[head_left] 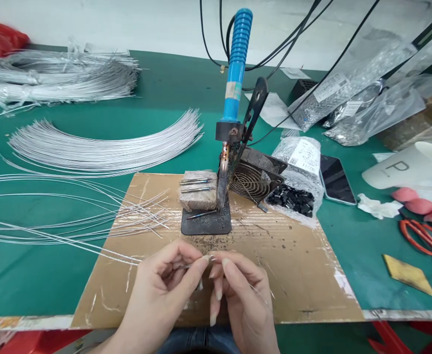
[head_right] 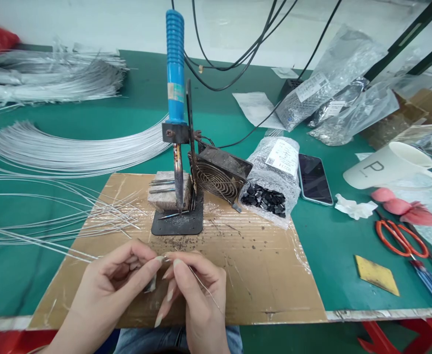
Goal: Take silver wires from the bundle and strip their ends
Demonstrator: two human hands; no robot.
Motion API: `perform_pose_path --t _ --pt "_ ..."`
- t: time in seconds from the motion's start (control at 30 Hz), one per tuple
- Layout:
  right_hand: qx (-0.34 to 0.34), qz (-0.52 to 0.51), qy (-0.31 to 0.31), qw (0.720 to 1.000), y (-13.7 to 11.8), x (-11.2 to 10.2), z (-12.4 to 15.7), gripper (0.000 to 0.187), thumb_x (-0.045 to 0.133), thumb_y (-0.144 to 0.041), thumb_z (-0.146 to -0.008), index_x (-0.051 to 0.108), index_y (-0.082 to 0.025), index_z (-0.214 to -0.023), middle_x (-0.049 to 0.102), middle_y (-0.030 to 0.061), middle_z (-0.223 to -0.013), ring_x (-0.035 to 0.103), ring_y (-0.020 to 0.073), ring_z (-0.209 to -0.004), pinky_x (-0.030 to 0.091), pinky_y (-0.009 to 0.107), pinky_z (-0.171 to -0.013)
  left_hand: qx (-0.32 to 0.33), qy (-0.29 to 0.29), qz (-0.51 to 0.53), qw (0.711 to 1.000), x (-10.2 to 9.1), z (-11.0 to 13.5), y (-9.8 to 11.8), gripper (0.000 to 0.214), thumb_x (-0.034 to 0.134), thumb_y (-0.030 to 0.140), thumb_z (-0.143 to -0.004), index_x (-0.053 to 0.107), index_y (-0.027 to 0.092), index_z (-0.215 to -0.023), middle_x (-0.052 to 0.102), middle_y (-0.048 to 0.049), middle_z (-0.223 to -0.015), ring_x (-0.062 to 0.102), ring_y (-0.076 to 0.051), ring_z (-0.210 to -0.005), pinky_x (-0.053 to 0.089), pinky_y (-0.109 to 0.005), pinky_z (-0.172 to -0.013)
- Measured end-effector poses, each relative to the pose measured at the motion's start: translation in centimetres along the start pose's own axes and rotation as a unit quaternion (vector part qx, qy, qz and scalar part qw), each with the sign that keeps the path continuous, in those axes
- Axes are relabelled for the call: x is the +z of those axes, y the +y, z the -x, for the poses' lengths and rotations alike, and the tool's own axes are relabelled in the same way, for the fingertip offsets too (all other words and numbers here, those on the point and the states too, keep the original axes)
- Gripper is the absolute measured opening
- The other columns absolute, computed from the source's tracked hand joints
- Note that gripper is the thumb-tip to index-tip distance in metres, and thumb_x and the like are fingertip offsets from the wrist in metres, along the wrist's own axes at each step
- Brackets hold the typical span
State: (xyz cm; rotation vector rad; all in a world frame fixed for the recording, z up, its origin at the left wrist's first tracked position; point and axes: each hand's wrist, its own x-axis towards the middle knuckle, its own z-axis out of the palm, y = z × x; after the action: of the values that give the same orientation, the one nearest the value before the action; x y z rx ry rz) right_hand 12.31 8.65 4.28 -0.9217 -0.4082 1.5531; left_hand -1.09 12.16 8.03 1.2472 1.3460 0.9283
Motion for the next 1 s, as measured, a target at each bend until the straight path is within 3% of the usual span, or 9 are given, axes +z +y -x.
perform_pose_path --t 0.17,0.5,0.8,1.0 --pt "-0.027 0.047 0.01 0.998 -0.1 -0.1 0.0 0.016 0.083 -0.038 -0.089 0.084 -0.022 -0.091 0.068 -0.0012 -0.071 0.062 0.009 -0.042 0.047 0.019 -0.042 0.003 -0.004 -0.008 1.0 -0.2 -0.1 -0.4 0.027 0.08 0.038 -0.087 0.071 0.017 -0.071 0.065 0.0005 -0.057 0.06 -0.011 -0.052 0.05 -0.016 -0.05" --pt "-0.023 0.056 0.01 0.998 -0.4 -0.3 0.0 0.018 0.084 -0.037 -0.088 0.082 -0.02 -0.085 0.064 -0.002 -0.071 0.06 0.0077 -0.042 0.048 0.018 -0.041 0.016 -0.006 -0.068 0.998 -0.1 0.6 -1.1 0.025 0.071 0.034 -0.092 0.07 0.017 -0.074 0.061 0.0011 -0.061 0.052 -0.01 -0.052 0.042 -0.017 -0.05" --pt "0.035 0.065 -0.021 0.997 -1.5 -1.4 -0.3 0.024 0.087 -0.039 -0.085 0.079 -0.018 -0.079 0.059 -0.0038 -0.057 0.057 0.0084 -0.039 0.042 0.017 -0.039 0.05 -0.023 -0.149 0.987 -0.6 0.9 -2.1 0.027 0.064 0.039 -0.097 0.069 0.019 -0.078 0.056 0.0023 -0.06 0.044 -0.01 -0.05 0.039 -0.019 -0.049" --pt "0.059 0.088 -0.054 0.993 -2.3 -2.1 -0.7 0.023 0.087 -0.038 -0.085 0.08 -0.017 -0.078 0.063 -0.0024 -0.061 0.059 0.0075 -0.04 0.042 0.016 -0.04 0.043 -0.036 -0.167 0.984 -0.7 1.1 -2.3 0.028 0.063 0.039 -0.097 0.068 0.019 -0.078 0.058 0.0015 -0.063 0.045 -0.011 -0.052 0.039 -0.02 -0.05"
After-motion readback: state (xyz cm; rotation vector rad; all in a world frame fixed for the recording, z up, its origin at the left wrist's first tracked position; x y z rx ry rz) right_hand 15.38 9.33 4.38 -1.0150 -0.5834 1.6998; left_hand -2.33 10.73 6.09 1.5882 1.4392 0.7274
